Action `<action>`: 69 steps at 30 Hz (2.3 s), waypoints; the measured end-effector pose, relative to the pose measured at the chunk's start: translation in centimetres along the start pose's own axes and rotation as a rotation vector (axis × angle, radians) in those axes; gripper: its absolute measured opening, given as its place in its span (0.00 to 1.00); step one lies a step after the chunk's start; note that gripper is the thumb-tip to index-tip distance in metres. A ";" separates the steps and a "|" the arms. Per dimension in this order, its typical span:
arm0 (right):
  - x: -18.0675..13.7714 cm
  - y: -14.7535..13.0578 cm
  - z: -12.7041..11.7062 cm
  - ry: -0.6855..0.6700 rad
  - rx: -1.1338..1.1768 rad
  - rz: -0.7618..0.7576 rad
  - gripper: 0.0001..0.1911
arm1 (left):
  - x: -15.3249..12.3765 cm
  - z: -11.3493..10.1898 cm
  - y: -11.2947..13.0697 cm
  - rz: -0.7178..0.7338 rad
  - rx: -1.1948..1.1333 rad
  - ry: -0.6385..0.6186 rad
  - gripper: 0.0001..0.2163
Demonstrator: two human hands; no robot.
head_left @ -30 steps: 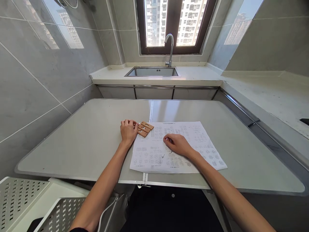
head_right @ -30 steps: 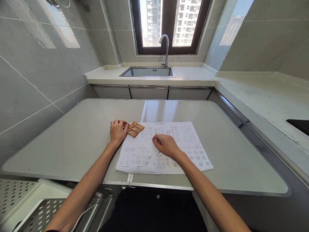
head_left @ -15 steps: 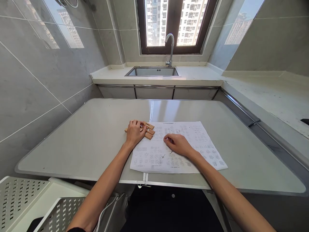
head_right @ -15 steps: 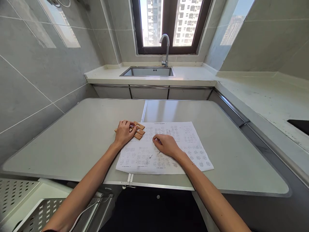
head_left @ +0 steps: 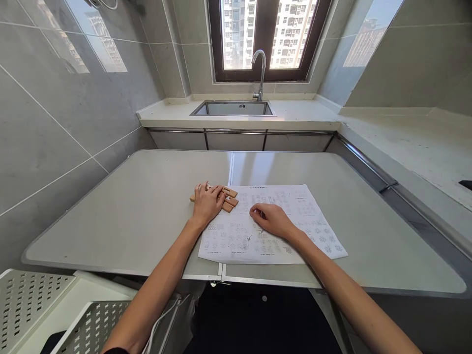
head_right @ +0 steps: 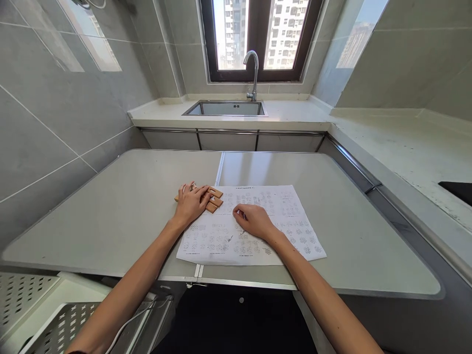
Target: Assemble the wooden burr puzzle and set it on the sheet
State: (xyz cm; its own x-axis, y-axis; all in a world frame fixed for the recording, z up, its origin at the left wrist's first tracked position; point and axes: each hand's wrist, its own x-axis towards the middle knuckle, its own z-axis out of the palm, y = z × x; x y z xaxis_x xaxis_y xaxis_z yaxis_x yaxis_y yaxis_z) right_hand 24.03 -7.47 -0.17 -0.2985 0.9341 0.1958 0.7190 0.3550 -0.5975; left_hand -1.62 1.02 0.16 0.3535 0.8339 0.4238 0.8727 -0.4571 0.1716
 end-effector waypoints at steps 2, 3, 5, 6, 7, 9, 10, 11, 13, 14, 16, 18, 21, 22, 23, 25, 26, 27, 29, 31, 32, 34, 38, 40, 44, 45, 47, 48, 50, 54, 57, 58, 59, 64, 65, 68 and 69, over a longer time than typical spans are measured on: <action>0.0 0.0 0.0 0.000 0.000 -0.002 0.09 | 0.0 -0.2 0.2 0.037 -0.026 0.018 0.15; 0.0 0.0 0.0 0.001 -0.001 -0.001 0.09 | -0.1 -0.3 0.4 0.058 -0.048 0.026 0.15; 0.0 0.0 -0.1 0.003 -0.003 0.001 0.09 | -0.1 -0.4 0.7 0.104 -0.095 0.026 0.14; 0.0 0.0 -0.1 0.004 -0.003 0.002 0.09 | -0.1 -0.5 0.9 0.126 -0.115 0.017 0.14; 0.0 -0.1 -0.1 0.004 -0.004 0.003 0.09 | -0.2 -0.5 1.1 0.145 -0.129 0.007 0.14; 0.0 -0.1 0.0 0.003 -0.004 0.006 0.09 | -0.1 -0.6 1.3 0.161 -0.132 -0.001 0.13; 0.0 -0.1 0.0 0.003 -0.004 0.008 0.09 | -0.1 -0.6 1.3 0.150 -0.121 0.007 0.13; 0.0 -0.1 0.0 0.001 -0.003 0.010 0.09 | 0.0 -0.6 1.3 0.126 -0.102 0.021 0.13; 0.0 -0.1 0.0 -0.002 0.000 0.012 0.09 | 0.1 -0.7 1.1 0.056 -0.050 0.054 0.13; 0.0 -0.1 0.0 -0.003 0.001 0.011 0.09 | 0.1 -0.7 0.9 0.022 -0.024 0.063 0.13; 0.0 -0.1 0.0 -0.002 0.002 0.007 0.09 | 0.1 -0.7 0.6 -0.018 0.010 0.059 0.12; 0.0 -0.1 0.0 0.001 0.001 0.004 0.09 | 0.1 -0.6 0.4 -0.019 0.015 0.040 0.11; 0.0 -0.1 0.0 0.001 0.004 0.005 0.09 | 0.1 -0.5 0.5 0.024 -0.008 0.029 0.10; 0.0 -0.2 -0.1 0.002 0.005 0.006 0.09 | 0.1 -0.4 0.5 0.041 -0.017 0.028 0.10; 0.0 -0.2 -0.1 0.002 0.007 0.008 0.09 | 0.0 -0.4 0.6 0.056 -0.026 0.026 0.10; 0.0 -0.3 -0.1 0.002 0.012 0.013 0.09 | 0.0 -0.3 0.8 0.081 -0.043 0.013 0.09; 0.0 -0.3 -0.1 0.001 0.015 0.014 0.09 | 0.0 -0.3 0.9 0.099 -0.052 0.000 0.09; 0.0 -0.2 -0.1 0.001 0.017 0.014 0.09 | 0.0 -0.2 1.0 0.124 -0.063 -0.016 0.10; 0.0 -0.2 0.0 0.008 0.020 0.009 0.08 | 0.1 -0.2 1.1 0.187 -0.084 -0.047 0.11; 0.0 -0.1 0.0 0.017 0.022 -0.002 0.08 | 0.1 -0.3 1.2 0.210 -0.092 -0.050 0.11; 0.0 0.0 0.1 0.020 0.024 -0.005 0.08 | 0.1 -0.3 1.2 0.193 -0.091 -0.037 0.11; 0.0 0.0 0.1 0.021 0.025 -0.008 0.08 | 0.1 -0.4 1.0 0.128 -0.086 -0.003 0.11; 0.0 0.0 0.2 0.023 0.022 -0.011 0.08 | 0.1 -0.4 0.7 0.112 -0.071 0.028 0.16; 0.0 0.0 0.2 0.023 0.020 -0.013 0.08 | 0.1 -0.5 0.9 0.164 -0.075 0.022 0.17; 0.0 0.0 0.2 0.036 0.015 -0.024 0.09 | -0.1 -0.7 1.9 0.295 -0.133 -0.023 0.15; 0.0 0.0 0.2 0.039 0.013 -0.028 0.09 | -0.2 -0.7 2.2 0.326 -0.151 -0.034 0.15; 0.0 0.0 0.2 0.046 0.010 -0.033 0.10 | -0.4 -0.6 2.7 0.382 -0.181 -0.058 0.14; 0.0 0.0 0.2 0.049 0.010 -0.034 0.10 | -0.5 -0.6 2.9 0.409 -0.194 -0.072 0.13; 0.0 -0.1 0.3 0.056 0.013 -0.033 0.11 | -0.6 -0.6 3.2 0.450 -0.216 -0.096 0.12; -0.1 -0.1 0.3 0.065 0.024 -0.040 0.11 | -0.7 -0.6 3.5 0.423 -0.257 -0.083 0.09; -0.1 -0.1 0.2 0.059 0.026 -0.042 0.11 | -0.7 -0.6 3.4 0.364 -0.292 -0.086 0.15; -0.1 -0.1 0.2 0.057 0.025 -0.041 0.11 | -0.8 -0.6 3.4 0.354 -0.304 -0.102 0.17; -0.1 -0.1 0.2 0.057 0.024 -0.039 0.11 | -0.8 -0.5 3.3 0.348 -0.317 -0.126 0.19; -0.1 -0.2 0.2 0.056 0.020 -0.035 0.11 | -1.1 -0.1 3.1 0.317 -0.381 -0.259 0.23; -0.1 -0.2 0.2 0.055 0.019 -0.035 0.11 | -1.2 -0.1 3.2 0.314 -0.390 -0.273 0.24; -0.1 -0.1 0.3 0.060 0.017 -0.040 0.11 | -1.3 -0.1 3.5 0.345 -0.405 -0.283 0.24; -0.1 -0.1 0.3 0.064 0.017 -0.043 0.11 | -1.3 -0.1 3.6 0.360 -0.405 -0.272 0.23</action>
State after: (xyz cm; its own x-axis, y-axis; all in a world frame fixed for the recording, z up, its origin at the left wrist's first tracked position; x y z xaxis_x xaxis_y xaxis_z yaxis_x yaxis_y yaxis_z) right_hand 23.82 -7.65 -0.39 -0.2877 0.9185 0.2711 0.6956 0.3950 -0.6001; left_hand 1.02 -1.73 0.32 0.7228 0.6295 0.2852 0.5032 -0.7623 0.4071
